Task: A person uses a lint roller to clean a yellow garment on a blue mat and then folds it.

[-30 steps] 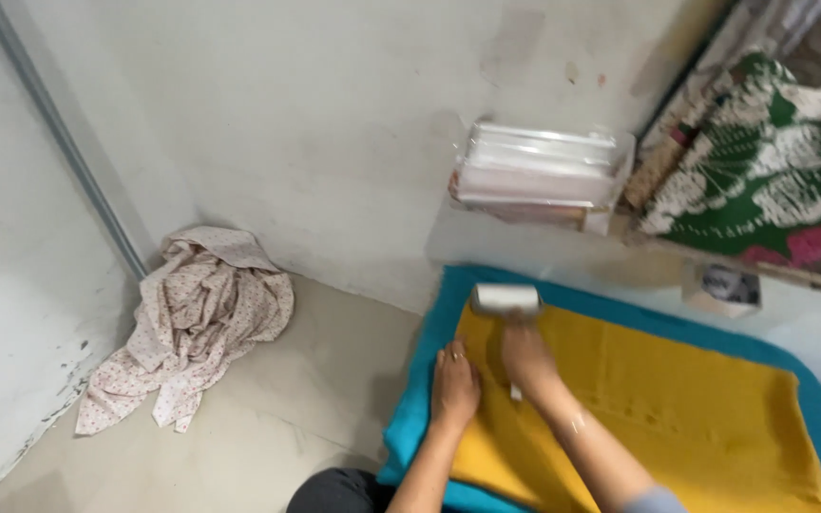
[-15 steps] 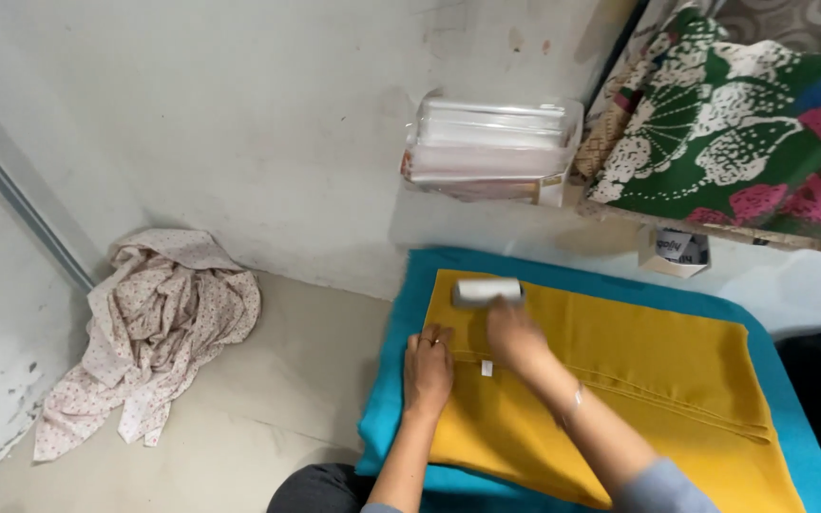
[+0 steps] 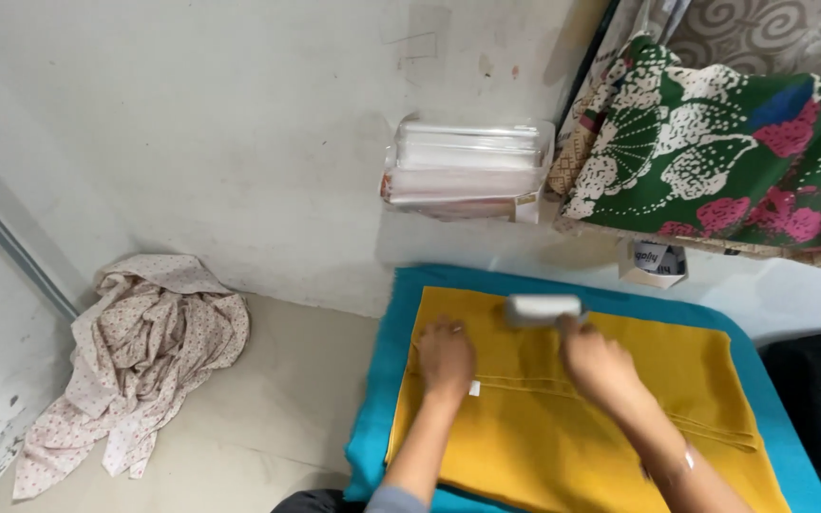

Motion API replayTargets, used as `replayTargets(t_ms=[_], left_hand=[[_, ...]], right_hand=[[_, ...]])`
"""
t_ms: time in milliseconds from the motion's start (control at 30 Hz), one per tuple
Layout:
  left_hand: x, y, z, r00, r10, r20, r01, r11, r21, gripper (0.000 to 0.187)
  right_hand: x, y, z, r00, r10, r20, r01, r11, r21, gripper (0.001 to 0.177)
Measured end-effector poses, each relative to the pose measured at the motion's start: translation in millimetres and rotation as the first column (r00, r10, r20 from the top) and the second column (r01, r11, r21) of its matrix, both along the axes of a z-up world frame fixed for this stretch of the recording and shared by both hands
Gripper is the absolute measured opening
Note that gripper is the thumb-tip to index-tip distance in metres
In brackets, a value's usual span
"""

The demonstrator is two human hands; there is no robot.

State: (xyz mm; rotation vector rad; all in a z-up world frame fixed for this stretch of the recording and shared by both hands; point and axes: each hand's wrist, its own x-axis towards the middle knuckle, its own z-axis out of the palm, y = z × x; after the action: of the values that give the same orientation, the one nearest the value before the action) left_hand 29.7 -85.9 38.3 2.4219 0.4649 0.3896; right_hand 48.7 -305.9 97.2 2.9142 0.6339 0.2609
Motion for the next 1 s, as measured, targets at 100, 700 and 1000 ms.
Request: replayTargets(t_ms=[100,700,1000], left_hand=[[38,-28,-22,0.949,-0.188,0.253,0.15,0.975,0.163,0.022],[48,-21,-20,0.891,-0.321,-0.321,0.414,0.865,0.285,0.084],[36,-22,-6,0.849,-0.329,-0.414,0.452,0.857,0.246,0.081]], right_hand=[[38,0,-12,0.972,-0.193,-0.135,0.21,0.969,0.127,0.04],[43,-20,-72,0.955,-0.257,0.146,0.242,0.963,0.116,0.047],[-51,-97,-88,0.877,-0.461,-0.136,0.455,0.887,-0.077,0.058]])
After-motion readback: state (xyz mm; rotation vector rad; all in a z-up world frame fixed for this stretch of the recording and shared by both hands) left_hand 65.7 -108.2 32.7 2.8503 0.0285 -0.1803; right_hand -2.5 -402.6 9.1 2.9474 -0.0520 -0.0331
